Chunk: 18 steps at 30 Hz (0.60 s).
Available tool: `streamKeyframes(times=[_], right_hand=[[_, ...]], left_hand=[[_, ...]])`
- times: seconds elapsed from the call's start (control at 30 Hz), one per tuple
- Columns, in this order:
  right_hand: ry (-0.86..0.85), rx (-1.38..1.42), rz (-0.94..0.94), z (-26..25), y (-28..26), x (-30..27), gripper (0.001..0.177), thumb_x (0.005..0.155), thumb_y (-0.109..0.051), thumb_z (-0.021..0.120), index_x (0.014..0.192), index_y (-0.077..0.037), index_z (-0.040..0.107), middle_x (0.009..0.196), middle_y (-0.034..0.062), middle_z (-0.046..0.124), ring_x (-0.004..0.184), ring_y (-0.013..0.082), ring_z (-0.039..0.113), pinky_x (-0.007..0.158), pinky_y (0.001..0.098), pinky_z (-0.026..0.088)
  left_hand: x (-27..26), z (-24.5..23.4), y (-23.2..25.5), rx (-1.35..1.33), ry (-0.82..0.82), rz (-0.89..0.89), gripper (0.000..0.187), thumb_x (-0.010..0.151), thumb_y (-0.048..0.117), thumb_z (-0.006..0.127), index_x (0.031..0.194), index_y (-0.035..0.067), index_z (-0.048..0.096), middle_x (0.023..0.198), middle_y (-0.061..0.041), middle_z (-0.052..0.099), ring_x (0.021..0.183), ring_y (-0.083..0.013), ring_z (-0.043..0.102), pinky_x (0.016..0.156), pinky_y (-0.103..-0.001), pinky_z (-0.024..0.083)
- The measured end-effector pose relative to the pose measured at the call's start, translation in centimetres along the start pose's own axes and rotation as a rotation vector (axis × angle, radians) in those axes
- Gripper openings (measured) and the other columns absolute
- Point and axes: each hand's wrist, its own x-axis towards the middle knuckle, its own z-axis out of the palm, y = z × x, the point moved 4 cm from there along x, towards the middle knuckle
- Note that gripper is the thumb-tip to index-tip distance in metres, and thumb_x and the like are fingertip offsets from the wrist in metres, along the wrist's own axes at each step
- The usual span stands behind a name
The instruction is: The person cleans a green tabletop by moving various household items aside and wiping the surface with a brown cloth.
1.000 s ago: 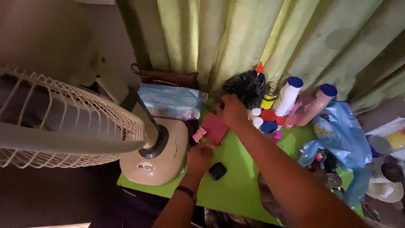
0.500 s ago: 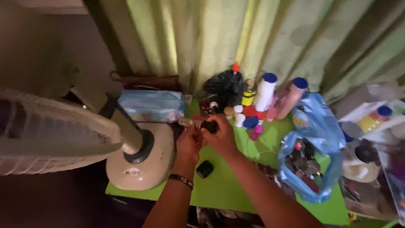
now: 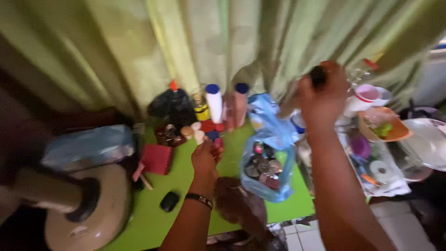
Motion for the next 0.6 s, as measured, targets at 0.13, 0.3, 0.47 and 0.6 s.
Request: streamKeyframes(times=[0.13, 0.3, 0.47, 0.6], right_hand=[[0.075, -0.241, -0.025, -5.2, 9.5, 0.4, 0.036, 0.092, -0.007, 0.076, 0.126, -0.002, 0.065, 0.107, 0.0192, 0.063, 0.098, 0.0391, 0.063, 0.087, 0.0481, 0.053], [-0.179, -0.176, 0.172, -2.7, 19.4, -5.4, 0.033, 0.088, -0.014, 0.076, 0.117, -0.003, 0.067, 0.105, 0.0209, 0.069, 0.095, 0.0399, 0.068, 0.082, 0.0495, 0.055], [-0.388, -0.223, 0.280, 0.3, 24.6, -9.8, 0.039, 0.077, -0.019, 0.079, 0.113, -0.007, 0.070, 0.096, 0.0229, 0.071, 0.091, 0.0425, 0.068, 0.080, 0.0498, 0.055], [-0.533, -0.228, 0.319, 1.2, 27.9, -11.7, 0.046, 0.075, -0.020, 0.079, 0.120, -0.012, 0.072, 0.096, 0.0225, 0.071, 0.090, 0.0417, 0.069, 0.077, 0.0507, 0.055]], left_hand=[[1.2, 2.6, -3.4, 0.002, 0.015, 0.081, 0.028, 0.102, 0.033, 0.062, 0.090, 0.008, 0.063, 0.072, -0.005, 0.066, 0.060, -0.0162, 0.063, 0.054, -0.029, 0.050], [1.9, 5.3, -6.8, -0.049, 0.027, 0.168, 0.021, 0.099, 0.025, 0.066, 0.092, 0.007, 0.060, 0.071, -0.006, 0.065, 0.057, -0.0174, 0.063, 0.050, -0.030, 0.050], [0.2, 7.1, -6.8, -0.030, 0.032, 0.151, 0.012, 0.096, 0.021, 0.065, 0.096, 0.010, 0.062, 0.072, -0.005, 0.065, 0.057, -0.0175, 0.064, 0.051, -0.029, 0.051], [-1.7, 7.0, -5.5, 0.059, 0.086, 0.183, 0.012, 0.096, 0.021, 0.063, 0.095, 0.009, 0.062, 0.070, -0.006, 0.064, 0.056, -0.0165, 0.061, 0.049, -0.029, 0.046]])
